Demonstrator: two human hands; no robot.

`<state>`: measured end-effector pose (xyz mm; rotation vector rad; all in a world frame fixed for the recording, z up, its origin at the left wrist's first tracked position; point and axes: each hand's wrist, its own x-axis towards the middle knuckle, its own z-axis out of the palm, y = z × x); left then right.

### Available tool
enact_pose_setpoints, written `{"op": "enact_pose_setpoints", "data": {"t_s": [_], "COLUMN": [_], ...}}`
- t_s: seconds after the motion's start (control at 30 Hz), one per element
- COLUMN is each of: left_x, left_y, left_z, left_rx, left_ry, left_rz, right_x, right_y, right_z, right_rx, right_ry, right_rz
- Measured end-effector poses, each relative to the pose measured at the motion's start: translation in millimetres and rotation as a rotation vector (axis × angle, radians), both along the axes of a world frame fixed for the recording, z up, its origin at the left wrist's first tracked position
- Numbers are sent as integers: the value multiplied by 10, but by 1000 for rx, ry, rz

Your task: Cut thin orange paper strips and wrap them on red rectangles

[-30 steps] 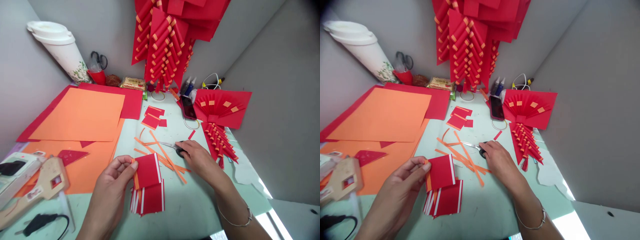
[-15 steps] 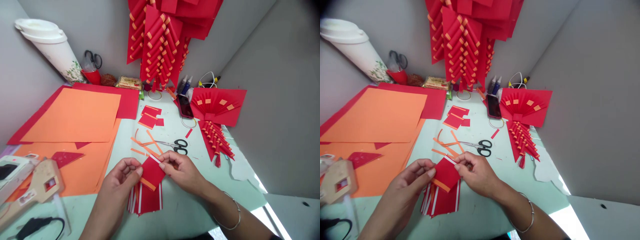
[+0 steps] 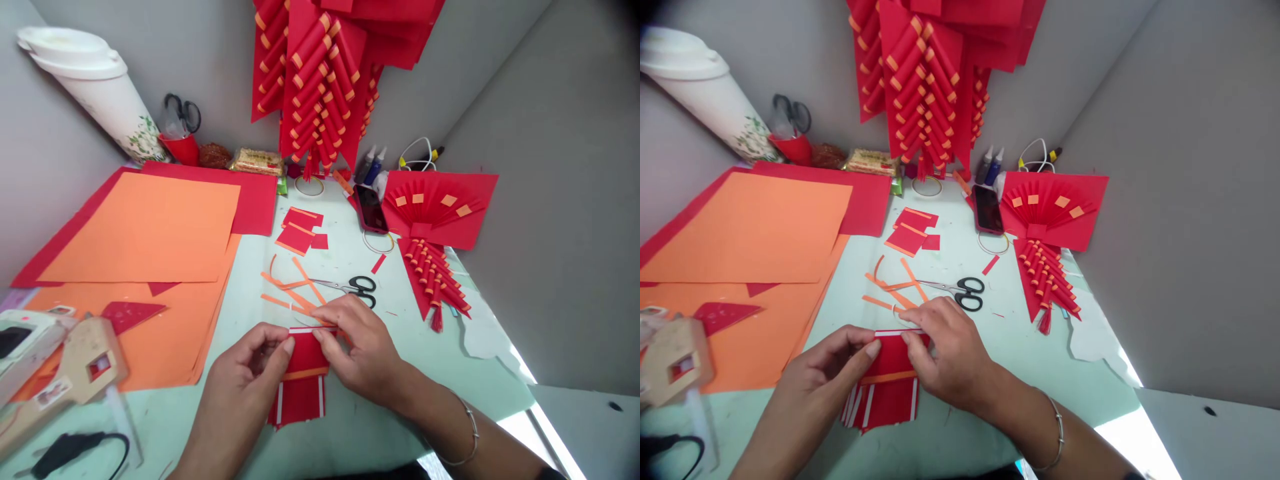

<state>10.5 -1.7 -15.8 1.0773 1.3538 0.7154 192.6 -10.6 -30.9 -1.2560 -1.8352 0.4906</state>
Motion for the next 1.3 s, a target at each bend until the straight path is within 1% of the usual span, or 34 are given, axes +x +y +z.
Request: {"op": "enact_pose_setpoints", "data": {"t_s": [0.03, 0.1, 0.2, 0.33, 0.5, 0.67, 1.0, 1.13, 1.3], "left_x": [1, 7, 13, 10, 14, 12, -1, 13, -6], "left_y": [-3, -9, -23, -49, -65, -79, -95, -75, -70], "left_z": [-4, -7, 2, 16, 12, 2, -47, -54, -71], "left_rx": [11, 31, 68, 163, 270, 345, 384, 365, 329], "left_ry": [10, 32, 75, 94, 132, 168, 152, 131, 122], "left_rz": [-8, -33, -70, -118, -172, -201, -227, -208, -208], "right_x": [-15, -45, -73, -71, -67, -88, -113, -144, -188], "right_y": [-16, -49, -84, -107, -123, -106, -84, -57, -36], "right_z": [-2, 0, 14, 34, 43, 56, 66, 68, 51], "right_rx": [88, 179, 219, 241, 230, 164, 123, 130, 68], "right_ry": [-38, -113, -180, -201, -195, -165, -108, -78, 23], "right_rz": [-4, 31, 69, 55, 28, 20, 10, -6, -17]}}
